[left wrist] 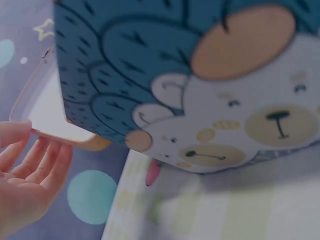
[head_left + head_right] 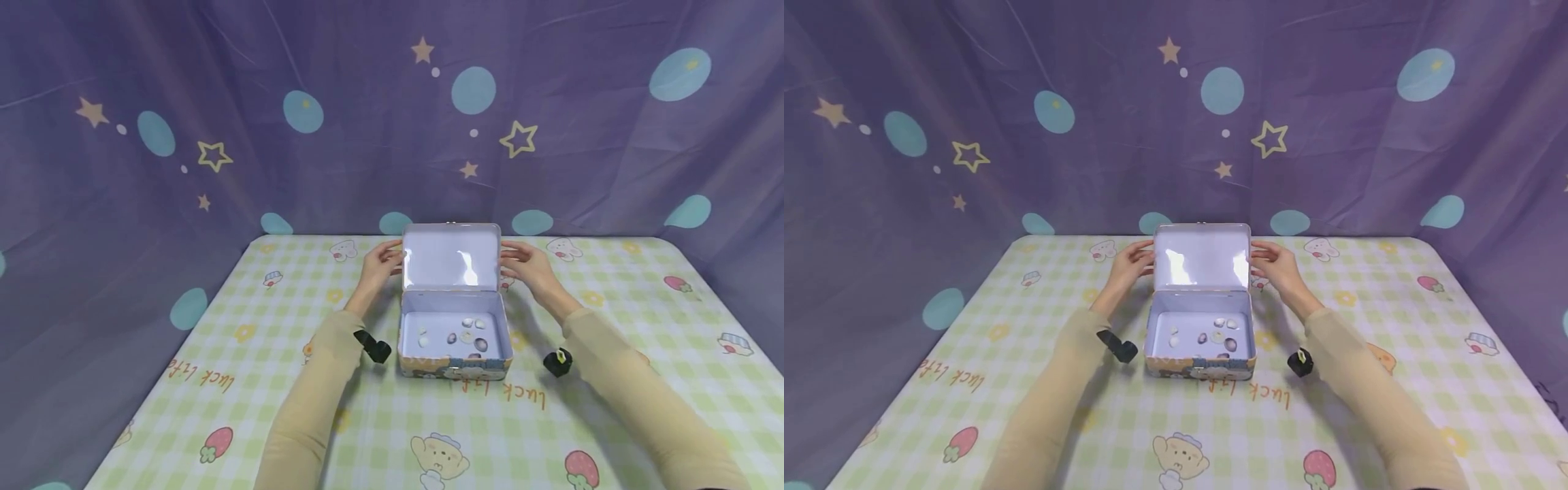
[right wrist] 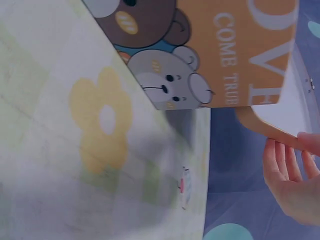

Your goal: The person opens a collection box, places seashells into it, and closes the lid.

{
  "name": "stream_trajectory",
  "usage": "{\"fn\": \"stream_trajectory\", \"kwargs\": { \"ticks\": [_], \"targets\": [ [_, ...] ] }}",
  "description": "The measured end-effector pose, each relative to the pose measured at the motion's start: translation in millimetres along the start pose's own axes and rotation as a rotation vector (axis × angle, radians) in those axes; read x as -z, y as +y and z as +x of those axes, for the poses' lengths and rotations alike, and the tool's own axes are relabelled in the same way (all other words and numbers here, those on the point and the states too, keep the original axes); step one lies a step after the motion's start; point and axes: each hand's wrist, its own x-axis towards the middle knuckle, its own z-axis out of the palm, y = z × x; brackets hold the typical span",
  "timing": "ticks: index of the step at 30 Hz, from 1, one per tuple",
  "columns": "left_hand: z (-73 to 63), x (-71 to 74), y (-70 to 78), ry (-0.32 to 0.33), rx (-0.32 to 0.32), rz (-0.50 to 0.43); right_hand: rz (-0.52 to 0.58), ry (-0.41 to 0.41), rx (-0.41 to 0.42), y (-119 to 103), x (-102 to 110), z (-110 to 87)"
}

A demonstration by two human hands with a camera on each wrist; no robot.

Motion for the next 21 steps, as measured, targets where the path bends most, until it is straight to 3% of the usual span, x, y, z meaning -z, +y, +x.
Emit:
{"fn": "stream_trajectory", "kwargs": {
  "ticks": [4,13,21],
  "targets": [
    [-9.8,-0.7,13.8,0.024,-0.053,-0.020,0.010,-0.029,0.031,-6.5,3.2,-6.3],
    [-17.9,2.5,7.2,0.045,-0.123,-0.058,0.059,-0.076,0.089,-14.0,7.9,-21.8],
    [-29.0,3.1,9.2,0.066,-0.152,-0.072,-0.063,-0.086,0.149,-17.3,10.0,-30.5]
  ]
}}
